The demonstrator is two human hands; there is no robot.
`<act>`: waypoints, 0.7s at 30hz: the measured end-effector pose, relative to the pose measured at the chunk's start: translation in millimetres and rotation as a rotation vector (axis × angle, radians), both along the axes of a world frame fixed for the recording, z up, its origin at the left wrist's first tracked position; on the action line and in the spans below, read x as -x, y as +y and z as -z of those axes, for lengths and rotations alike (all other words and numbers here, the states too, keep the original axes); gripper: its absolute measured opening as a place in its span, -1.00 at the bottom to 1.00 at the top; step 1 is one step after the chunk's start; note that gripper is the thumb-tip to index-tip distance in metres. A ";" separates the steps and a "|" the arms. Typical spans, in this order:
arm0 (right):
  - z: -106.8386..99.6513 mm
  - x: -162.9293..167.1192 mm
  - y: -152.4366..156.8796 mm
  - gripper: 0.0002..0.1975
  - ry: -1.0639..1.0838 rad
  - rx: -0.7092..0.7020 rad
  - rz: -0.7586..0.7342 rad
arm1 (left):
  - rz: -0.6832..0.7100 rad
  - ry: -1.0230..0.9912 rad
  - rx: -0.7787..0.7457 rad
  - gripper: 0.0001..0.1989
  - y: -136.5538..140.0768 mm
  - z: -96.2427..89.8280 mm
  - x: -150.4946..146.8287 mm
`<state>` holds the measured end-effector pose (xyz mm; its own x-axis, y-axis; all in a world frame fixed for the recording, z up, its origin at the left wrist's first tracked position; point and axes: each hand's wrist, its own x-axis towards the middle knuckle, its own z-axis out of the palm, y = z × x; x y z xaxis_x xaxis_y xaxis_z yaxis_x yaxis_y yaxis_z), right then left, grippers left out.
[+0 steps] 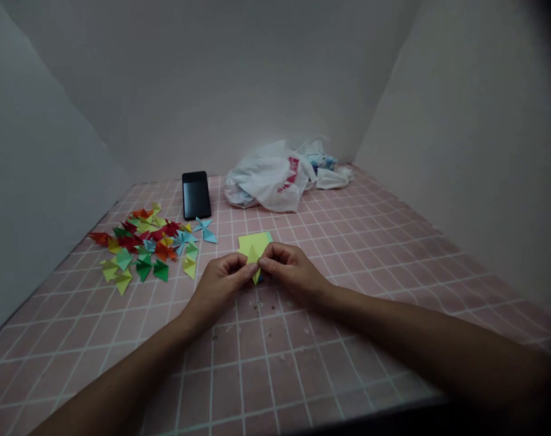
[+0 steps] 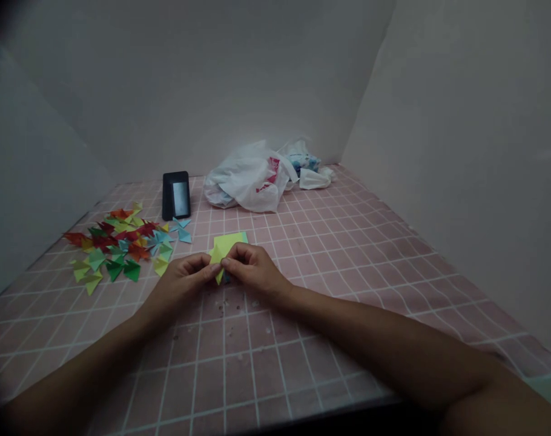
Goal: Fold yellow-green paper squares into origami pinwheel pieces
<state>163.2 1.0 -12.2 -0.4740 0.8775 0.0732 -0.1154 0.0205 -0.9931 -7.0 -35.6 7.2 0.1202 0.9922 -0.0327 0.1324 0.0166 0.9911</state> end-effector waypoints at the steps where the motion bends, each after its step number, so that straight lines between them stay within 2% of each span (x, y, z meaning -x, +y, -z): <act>1: -0.3 0.2 0.0 -0.76 0.015 0.011 -0.010 | 0.010 0.015 -0.004 -0.72 -0.3 -0.7 0.0; 5: -0.4 0.6 0.1 -0.74 0.050 0.006 -0.012 | 0.084 0.083 0.006 -0.71 -1.2 -1.6 -0.2; 10: 1.4 -0.3 2.2 -0.73 0.099 0.051 0.072 | 0.117 0.007 0.101 -0.77 0.8 2.1 -0.2; 16: 0.2 -0.2 6.0 -0.75 0.144 0.088 0.147 | 0.008 -0.067 0.110 -0.71 2.1 0.7 0.1; 21: -1.6 -0.9 6.4 -0.74 0.130 0.044 0.185 | -0.032 -0.178 0.197 -0.59 1.7 4.7 -0.9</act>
<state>164.0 7.5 -10.5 -0.2936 0.9524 0.0823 -0.2403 0.0098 -0.9707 -6.1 -33.9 2.5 0.1105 0.9721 -0.2071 -0.0476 0.2133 0.9758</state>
